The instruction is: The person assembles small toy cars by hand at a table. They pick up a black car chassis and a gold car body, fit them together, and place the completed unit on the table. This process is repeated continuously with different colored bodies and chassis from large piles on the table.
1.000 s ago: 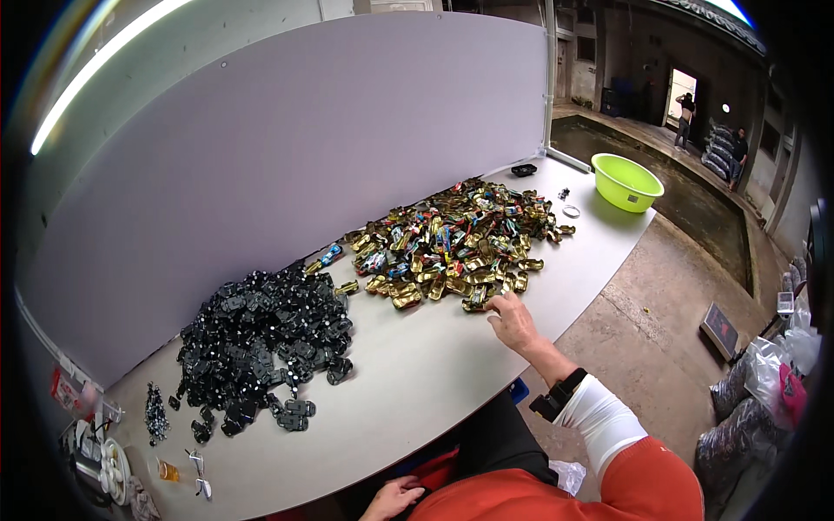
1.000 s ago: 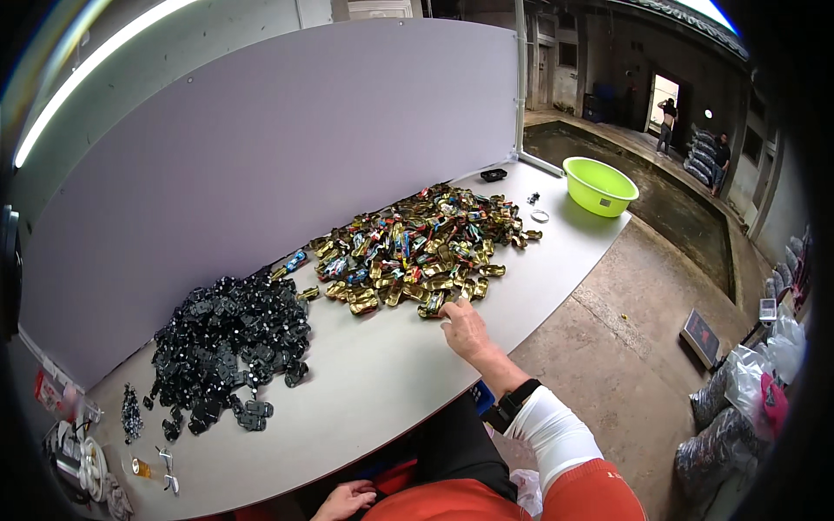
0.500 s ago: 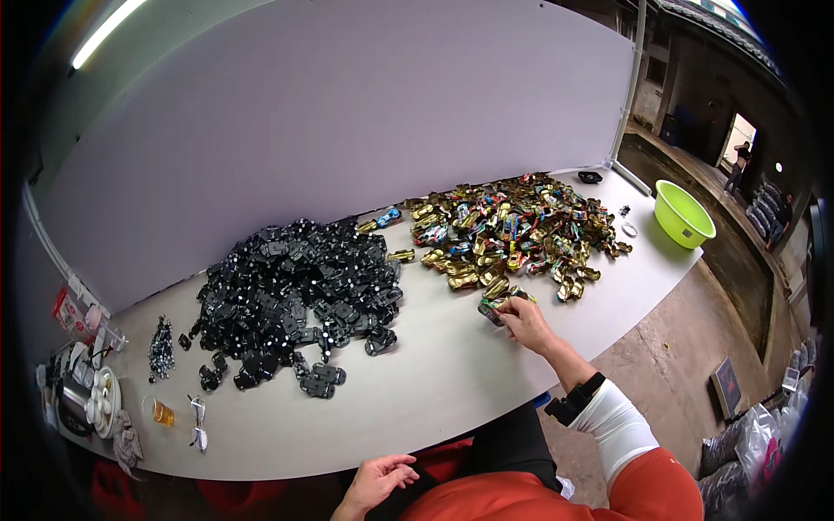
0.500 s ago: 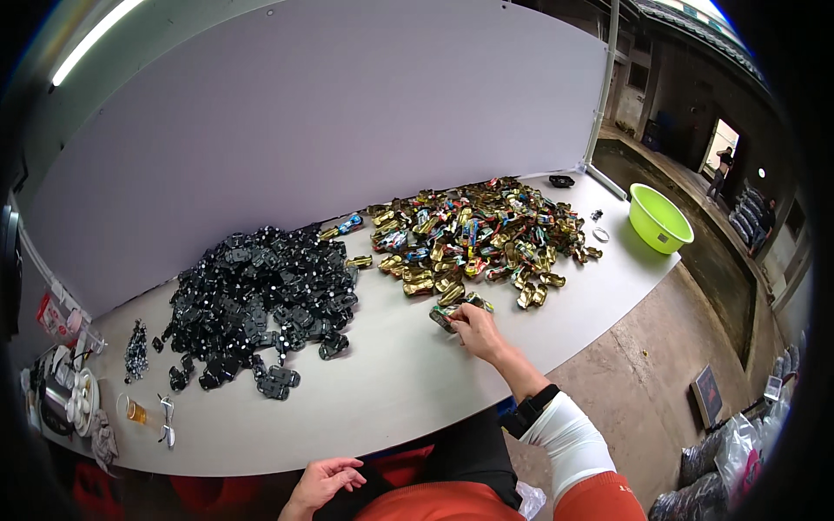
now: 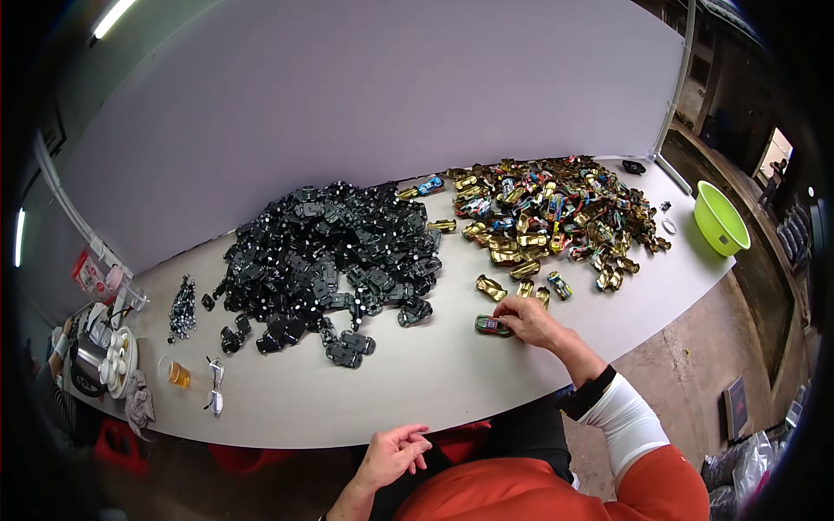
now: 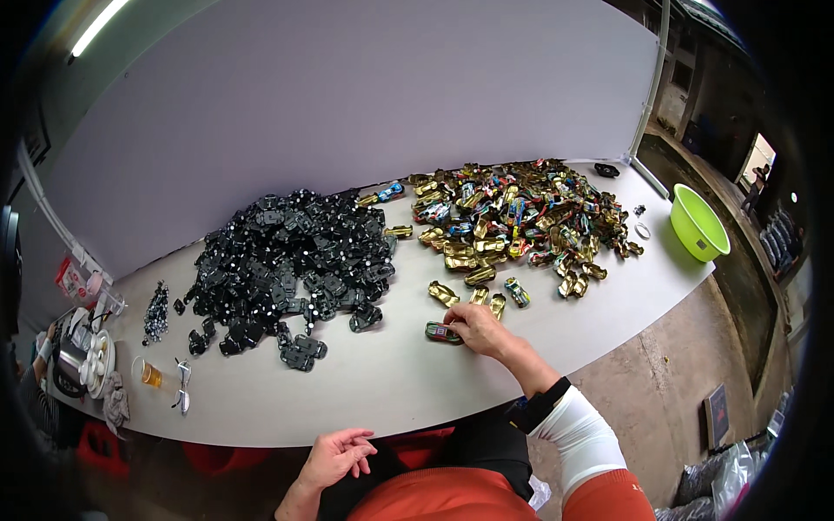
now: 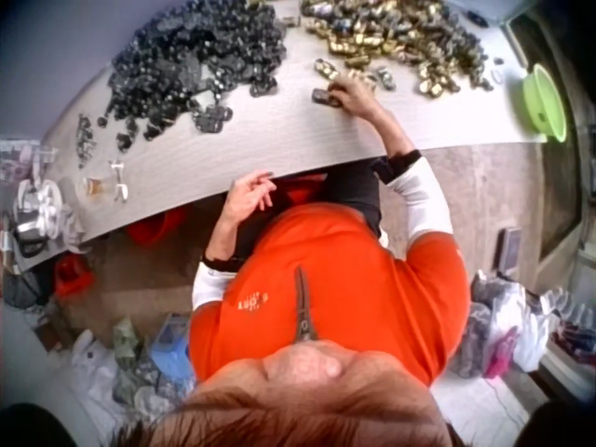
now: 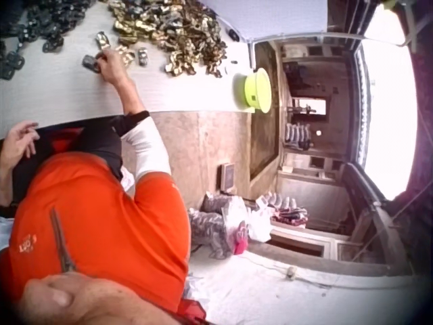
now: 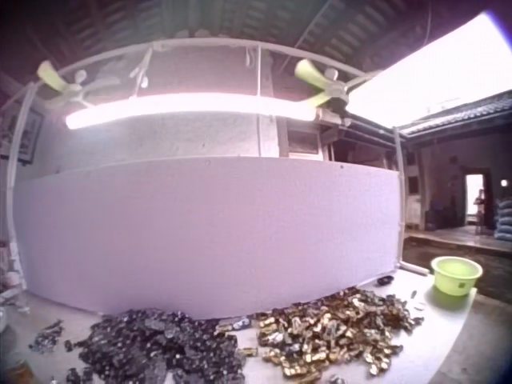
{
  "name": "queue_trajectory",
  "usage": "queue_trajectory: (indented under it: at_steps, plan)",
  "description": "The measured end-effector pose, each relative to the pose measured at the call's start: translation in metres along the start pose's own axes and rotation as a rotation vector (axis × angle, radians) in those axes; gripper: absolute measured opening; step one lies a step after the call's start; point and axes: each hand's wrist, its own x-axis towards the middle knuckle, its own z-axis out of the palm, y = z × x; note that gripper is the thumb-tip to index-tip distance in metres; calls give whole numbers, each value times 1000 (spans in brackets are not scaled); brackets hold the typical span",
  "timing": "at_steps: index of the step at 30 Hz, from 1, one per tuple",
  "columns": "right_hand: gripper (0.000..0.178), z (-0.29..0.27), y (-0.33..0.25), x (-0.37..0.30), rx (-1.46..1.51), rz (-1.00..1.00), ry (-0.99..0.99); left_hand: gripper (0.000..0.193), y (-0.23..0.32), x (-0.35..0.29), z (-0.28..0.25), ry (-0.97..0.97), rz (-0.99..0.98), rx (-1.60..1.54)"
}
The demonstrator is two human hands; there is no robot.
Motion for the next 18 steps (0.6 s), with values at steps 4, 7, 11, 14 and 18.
queue_trajectory:
  at_steps: [4, 7, 11, 14, 18]
  plan:
    - [14, 9, -8, 1, -153, -111, 130, 25, -4, 1, -11, 97, 41, -73]
    - [15, 12, -14, 0, -203, -101, 147, 25, -2, 0, -17, 153, 56, -93]
    - [16, 12, -10, -2, -291, -171, 228, 25, 15, 0, -37, 318, 87, 86]
    - [23, 11, -26, -6, -337, -119, 183, 26, 7, 16, -79, 673, 273, 557]
    - [30, 8, -34, -6, -387, -127, 93, 34, 29, 39, -98, 909, 335, 938]
